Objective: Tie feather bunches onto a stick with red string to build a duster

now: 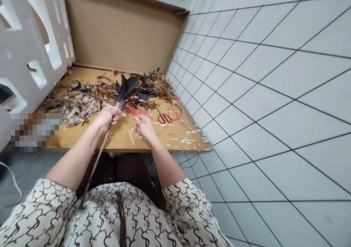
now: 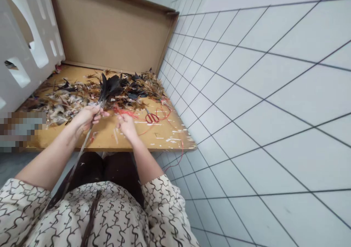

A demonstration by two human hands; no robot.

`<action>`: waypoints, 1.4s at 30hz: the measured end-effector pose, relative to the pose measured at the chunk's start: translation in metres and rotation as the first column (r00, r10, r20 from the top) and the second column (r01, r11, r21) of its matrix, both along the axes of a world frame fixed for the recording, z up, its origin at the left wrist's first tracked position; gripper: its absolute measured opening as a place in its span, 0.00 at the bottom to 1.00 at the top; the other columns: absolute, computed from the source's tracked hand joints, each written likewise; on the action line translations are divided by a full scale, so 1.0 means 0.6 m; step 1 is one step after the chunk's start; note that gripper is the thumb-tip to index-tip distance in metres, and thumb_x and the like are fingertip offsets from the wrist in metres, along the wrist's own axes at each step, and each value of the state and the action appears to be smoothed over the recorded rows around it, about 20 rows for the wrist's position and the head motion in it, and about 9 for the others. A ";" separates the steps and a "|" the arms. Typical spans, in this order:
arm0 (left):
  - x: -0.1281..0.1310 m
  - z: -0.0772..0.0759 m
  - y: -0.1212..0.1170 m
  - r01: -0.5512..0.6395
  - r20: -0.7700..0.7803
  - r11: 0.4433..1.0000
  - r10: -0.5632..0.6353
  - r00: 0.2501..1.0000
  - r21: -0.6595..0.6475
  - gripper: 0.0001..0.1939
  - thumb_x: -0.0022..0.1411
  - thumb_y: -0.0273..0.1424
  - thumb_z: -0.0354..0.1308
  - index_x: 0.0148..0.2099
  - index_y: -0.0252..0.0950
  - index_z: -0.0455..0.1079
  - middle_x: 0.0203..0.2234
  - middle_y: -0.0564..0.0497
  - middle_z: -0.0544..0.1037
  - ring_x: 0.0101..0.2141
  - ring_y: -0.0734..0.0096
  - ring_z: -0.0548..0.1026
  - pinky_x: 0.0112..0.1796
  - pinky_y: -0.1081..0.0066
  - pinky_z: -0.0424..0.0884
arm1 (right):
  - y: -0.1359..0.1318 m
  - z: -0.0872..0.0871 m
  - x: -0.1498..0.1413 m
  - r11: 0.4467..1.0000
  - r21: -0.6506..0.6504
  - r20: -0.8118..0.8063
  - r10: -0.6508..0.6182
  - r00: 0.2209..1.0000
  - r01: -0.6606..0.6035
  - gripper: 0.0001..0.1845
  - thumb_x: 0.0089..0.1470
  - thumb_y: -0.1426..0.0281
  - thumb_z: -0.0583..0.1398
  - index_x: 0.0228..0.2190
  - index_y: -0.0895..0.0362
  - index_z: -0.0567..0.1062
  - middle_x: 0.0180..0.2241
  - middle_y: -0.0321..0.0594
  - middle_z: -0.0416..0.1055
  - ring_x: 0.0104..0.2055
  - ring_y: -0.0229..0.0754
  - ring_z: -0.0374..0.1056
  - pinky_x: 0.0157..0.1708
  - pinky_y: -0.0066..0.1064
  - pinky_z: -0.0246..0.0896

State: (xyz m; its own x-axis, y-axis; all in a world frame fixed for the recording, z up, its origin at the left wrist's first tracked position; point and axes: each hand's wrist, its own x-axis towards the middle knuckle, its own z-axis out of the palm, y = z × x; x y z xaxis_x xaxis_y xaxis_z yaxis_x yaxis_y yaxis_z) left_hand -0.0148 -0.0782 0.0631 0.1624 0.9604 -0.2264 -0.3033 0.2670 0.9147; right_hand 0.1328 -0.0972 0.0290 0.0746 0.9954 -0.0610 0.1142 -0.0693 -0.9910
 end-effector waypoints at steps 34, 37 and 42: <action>0.023 -0.010 -0.024 0.164 -0.037 0.986 -0.163 0.986 0.029 0.18 0.62 0.22 0.45 0.20 0.29 0.61 0.11 0.55 0.63 0.09 0.88 0.51 0.11 0.85 0.45 | 0.010 0.047 -0.020 0.918 0.368 0.198 0.082 0.977 -0.152 0.03 0.41 0.76 0.56 0.21 0.57 0.69 0.17 0.31 0.67 0.21 0.33 0.63 0.27 0.26 0.60; 0.023 -0.007 -0.027 0.181 -0.039 0.983 -0.179 0.983 0.027 0.17 0.63 0.22 0.44 0.21 0.29 0.62 0.11 0.55 0.64 0.09 0.88 0.51 0.11 0.84 0.45 | 0.017 0.059 -0.013 0.923 0.362 0.202 0.057 0.978 -0.128 0.03 0.40 0.76 0.57 0.19 0.58 0.69 0.17 0.31 0.67 0.22 0.33 0.63 0.29 0.26 0.61; 0.026 -0.002 -0.030 0.177 -0.038 0.984 -0.176 0.984 0.026 0.16 0.62 0.22 0.46 0.22 0.29 0.62 0.11 0.55 0.64 0.09 0.88 0.51 0.11 0.84 0.46 | 0.025 0.077 -0.007 0.931 0.352 0.170 0.036 0.985 -0.095 0.03 0.40 0.75 0.57 0.18 0.58 0.69 0.16 0.30 0.65 0.20 0.32 0.62 0.27 0.26 0.60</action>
